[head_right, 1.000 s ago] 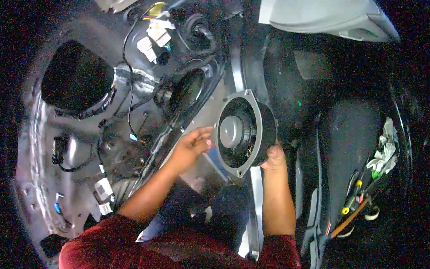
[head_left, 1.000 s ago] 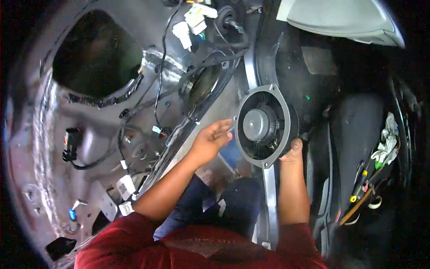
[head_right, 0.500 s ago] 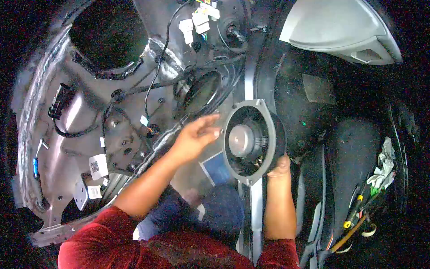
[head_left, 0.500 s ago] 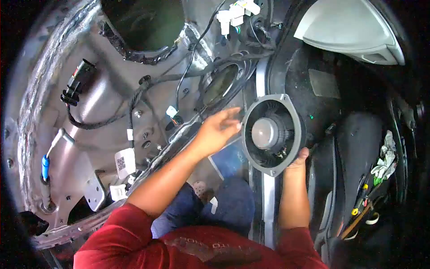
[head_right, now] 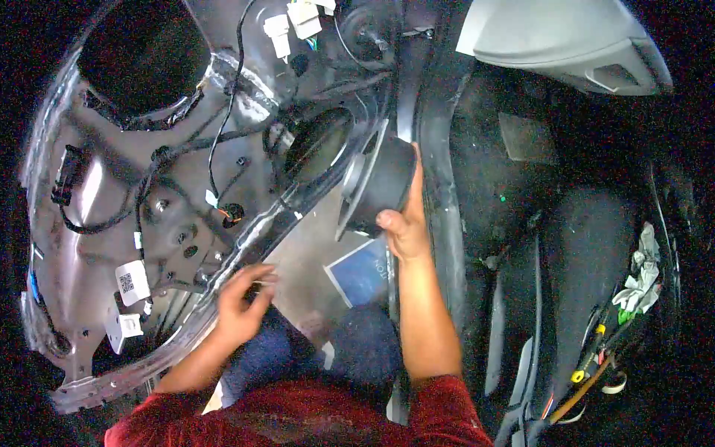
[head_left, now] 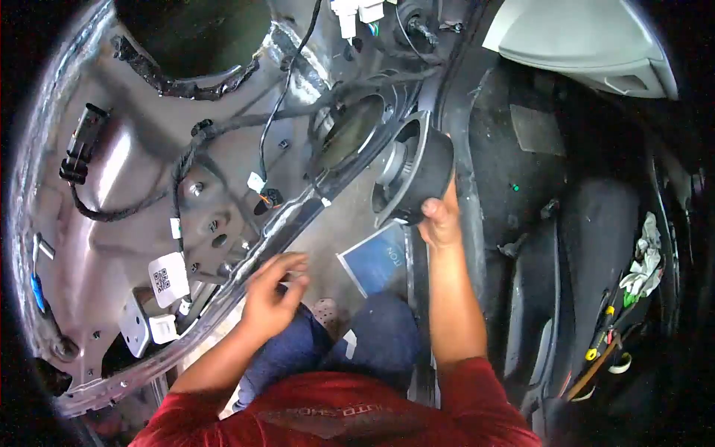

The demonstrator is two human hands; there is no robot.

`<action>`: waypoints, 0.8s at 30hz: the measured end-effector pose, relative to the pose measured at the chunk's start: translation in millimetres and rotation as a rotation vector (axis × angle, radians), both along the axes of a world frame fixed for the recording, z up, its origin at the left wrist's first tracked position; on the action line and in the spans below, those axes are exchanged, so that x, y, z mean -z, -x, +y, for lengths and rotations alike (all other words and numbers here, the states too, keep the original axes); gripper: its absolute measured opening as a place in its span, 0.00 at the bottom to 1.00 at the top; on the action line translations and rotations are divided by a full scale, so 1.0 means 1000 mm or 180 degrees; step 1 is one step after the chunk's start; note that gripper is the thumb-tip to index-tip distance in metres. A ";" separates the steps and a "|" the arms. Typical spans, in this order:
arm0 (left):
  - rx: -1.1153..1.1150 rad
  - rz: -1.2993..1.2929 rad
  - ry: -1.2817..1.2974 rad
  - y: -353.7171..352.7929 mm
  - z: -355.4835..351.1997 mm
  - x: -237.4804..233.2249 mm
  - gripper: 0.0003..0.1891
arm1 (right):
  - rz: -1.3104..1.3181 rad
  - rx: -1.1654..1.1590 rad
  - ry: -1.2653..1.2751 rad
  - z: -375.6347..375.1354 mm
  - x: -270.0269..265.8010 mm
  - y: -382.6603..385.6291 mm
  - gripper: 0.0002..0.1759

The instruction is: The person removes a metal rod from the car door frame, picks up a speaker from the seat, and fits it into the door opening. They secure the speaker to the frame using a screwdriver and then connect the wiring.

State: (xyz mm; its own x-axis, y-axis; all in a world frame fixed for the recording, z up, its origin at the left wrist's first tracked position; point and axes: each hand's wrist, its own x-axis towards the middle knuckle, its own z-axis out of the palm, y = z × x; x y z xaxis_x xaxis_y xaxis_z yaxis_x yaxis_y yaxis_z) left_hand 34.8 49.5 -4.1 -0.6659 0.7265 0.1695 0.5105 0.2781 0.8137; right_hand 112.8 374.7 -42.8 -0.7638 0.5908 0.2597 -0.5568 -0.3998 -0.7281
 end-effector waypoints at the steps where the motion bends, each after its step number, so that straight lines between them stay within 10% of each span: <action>1: -0.0163 0.0287 0.0010 -0.003 -0.014 -0.019 0.19 | -0.0053 0.0235 -0.0351 -0.001 -0.003 0.007 0.86; 13: -0.1544 0.1524 0.0161 0.002 -0.125 -0.032 0.03 | -0.0618 0.1864 -0.3017 -0.010 -0.001 0.048 0.90; 19: -0.1717 -0.0533 0.1323 0.028 -0.144 -0.026 0.29 | -0.0732 0.2193 -0.3377 -0.024 -0.008 0.060 0.89; 24: -0.1213 0.0695 0.1694 0.016 -0.119 -0.017 0.32 | -0.0632 0.2384 -0.3491 -0.026 -0.011 0.068 0.91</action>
State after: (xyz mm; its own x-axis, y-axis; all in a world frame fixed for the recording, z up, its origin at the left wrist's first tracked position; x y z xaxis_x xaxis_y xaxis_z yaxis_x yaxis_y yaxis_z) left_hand 19.1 -69.9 13.1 -0.8826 0.4699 0.0139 0.4344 0.8039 0.4064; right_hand 45.1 348.3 -31.8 -0.4303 0.4399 0.7883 -0.2316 0.7902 -0.5674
